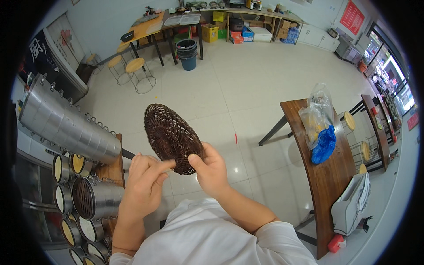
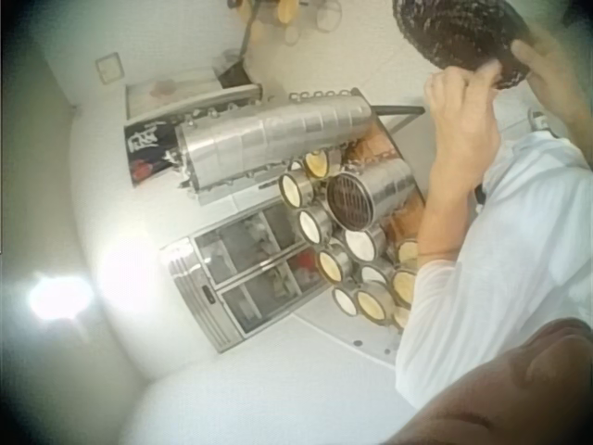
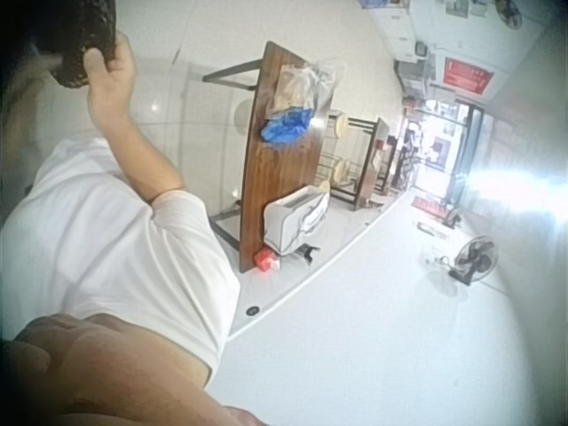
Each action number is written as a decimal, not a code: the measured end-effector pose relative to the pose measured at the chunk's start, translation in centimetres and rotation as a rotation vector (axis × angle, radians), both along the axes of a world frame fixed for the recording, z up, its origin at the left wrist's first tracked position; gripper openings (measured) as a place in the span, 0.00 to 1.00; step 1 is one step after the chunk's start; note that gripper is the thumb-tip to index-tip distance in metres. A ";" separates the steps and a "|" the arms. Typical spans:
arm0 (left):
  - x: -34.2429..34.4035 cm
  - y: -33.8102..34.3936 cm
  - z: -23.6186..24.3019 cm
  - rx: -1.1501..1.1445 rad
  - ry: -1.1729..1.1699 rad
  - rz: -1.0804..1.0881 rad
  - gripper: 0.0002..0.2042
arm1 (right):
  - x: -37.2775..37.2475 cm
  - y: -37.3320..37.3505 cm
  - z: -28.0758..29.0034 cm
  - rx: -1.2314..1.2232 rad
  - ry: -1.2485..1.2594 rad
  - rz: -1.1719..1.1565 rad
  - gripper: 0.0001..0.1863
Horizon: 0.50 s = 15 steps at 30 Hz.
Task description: The person repairs a dark woven basket by hand, using a small stick to tuck and secure loose strands. They then walk to a steamer cart, open a steamer pot, and return to continue repairing the basket. Finally, they handle a yellow woven basket.
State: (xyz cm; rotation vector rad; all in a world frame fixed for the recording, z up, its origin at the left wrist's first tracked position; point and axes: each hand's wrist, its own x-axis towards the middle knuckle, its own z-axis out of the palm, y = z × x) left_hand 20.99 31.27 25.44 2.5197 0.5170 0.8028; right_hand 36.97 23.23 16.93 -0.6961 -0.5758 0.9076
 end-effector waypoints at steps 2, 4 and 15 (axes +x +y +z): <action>0.5 -0.2 -0.3 0.125 0.072 -0.010 0.12 | 0.0 -0.2 -0.1 -0.001 -0.006 0.015 0.18; 0.3 -0.3 -0.2 0.117 0.157 -0.083 0.13 | 0.0 -0.3 -0.1 -0.031 -0.025 0.018 0.19; 1.1 -0.1 -0.7 -0.155 -0.262 0.098 0.08 | 0.4 -0.1 1.0 0.078 0.212 0.127 0.20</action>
